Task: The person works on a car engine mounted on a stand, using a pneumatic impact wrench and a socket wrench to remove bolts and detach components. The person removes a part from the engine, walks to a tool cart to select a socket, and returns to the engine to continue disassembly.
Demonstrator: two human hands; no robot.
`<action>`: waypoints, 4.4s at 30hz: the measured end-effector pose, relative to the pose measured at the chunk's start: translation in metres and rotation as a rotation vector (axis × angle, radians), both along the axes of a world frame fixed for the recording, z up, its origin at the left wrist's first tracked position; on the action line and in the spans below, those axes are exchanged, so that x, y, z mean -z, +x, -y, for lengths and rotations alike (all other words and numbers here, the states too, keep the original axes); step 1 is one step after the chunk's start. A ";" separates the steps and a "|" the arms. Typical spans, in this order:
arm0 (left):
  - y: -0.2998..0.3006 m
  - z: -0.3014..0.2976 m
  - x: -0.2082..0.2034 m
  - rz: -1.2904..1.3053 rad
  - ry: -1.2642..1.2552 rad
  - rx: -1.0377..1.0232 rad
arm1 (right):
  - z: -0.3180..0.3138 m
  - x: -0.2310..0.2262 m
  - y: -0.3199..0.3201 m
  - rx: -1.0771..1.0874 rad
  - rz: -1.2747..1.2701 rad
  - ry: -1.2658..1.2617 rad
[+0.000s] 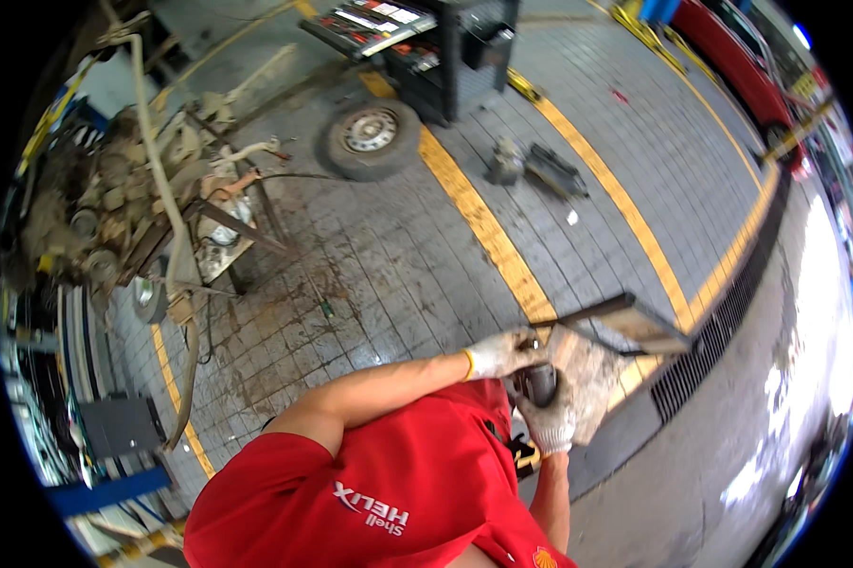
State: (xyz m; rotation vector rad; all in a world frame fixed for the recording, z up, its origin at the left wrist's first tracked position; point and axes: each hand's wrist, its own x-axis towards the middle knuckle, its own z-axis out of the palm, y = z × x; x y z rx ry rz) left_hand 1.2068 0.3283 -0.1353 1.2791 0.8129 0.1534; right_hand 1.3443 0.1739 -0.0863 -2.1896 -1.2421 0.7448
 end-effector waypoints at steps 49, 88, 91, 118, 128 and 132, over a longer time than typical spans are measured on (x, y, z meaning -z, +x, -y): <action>-0.302 -0.839 -0.145 0.266 -0.061 -1.327 | -0.882 -0.080 -0.025 -0.735 -0.254 0.464; -0.428 -1.175 0.018 -1.041 0.472 -0.550 | -1.013 0.155 -0.069 0.404 -0.521 -0.499; -0.407 -1.186 -0.001 -1.100 0.384 -0.586 | -1.012 0.156 -0.072 0.406 -0.520 -0.494; -0.349 -1.129 -0.131 0.417 0.285 -0.713 | -0.993 0.158 -0.073 0.443 -0.517 -0.489; -0.358 -1.147 -0.084 0.599 0.046 -1.059 | -0.984 0.160 -0.076 0.480 -0.520 -0.479; -0.377 -1.151 -0.077 0.652 -0.164 -0.988 | -0.977 0.161 -0.076 0.504 -0.519 -0.485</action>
